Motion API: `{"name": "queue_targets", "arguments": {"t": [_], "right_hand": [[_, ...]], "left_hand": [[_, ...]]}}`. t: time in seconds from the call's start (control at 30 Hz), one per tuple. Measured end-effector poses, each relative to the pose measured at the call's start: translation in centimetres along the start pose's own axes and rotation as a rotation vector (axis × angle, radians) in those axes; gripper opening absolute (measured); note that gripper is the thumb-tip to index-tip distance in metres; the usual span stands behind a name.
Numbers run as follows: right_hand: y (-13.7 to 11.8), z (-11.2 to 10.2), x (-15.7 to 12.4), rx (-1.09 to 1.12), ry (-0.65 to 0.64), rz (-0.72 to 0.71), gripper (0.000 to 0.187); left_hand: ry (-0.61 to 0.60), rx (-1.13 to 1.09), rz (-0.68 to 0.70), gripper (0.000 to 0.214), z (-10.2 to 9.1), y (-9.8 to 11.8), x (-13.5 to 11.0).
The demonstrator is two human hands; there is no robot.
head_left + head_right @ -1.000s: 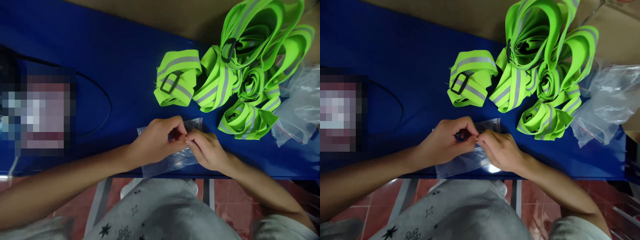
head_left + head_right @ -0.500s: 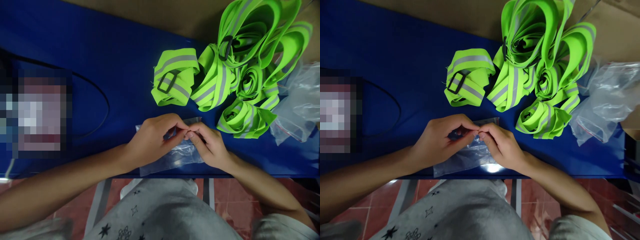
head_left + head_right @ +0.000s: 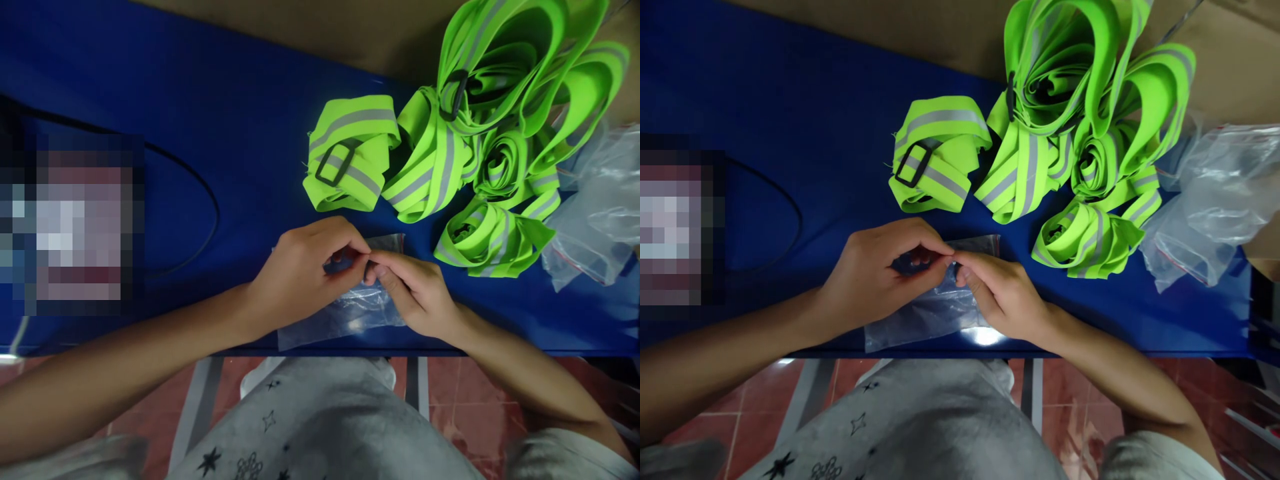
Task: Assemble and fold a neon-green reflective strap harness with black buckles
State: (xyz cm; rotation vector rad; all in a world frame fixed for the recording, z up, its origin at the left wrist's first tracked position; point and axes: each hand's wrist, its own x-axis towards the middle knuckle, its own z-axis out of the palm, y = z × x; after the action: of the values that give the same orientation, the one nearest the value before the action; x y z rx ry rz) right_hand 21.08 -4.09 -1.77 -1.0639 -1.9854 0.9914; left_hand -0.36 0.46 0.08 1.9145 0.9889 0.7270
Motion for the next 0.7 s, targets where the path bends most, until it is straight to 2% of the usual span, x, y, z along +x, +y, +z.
{"name": "queue_targets", "arguments": {"t": [0.17,0.47,0.57,0.7], "right_hand": [[-0.1,0.0,0.1,-0.076,-0.028,-0.076,0.029],[-0.1,-0.1,0.1,0.023,-0.011,0.029,0.027],[-0.2,-0.3,0.2,0.027,-0.045,0.036,0.031],[-0.6,-0.4,0.3,-0.019,-0.149,0.045,0.035]], "left_hand": [[-0.016,0.037,0.002,0.009,-0.1,0.0,0.2],[-0.019,0.103,0.075,0.010,-0.2,0.0,0.0],[-0.009,0.262,0.215,0.010,-0.3,-0.5,-0.2],[0.010,0.657,0.488,0.011,-0.5,-1.0,-0.2]]}}
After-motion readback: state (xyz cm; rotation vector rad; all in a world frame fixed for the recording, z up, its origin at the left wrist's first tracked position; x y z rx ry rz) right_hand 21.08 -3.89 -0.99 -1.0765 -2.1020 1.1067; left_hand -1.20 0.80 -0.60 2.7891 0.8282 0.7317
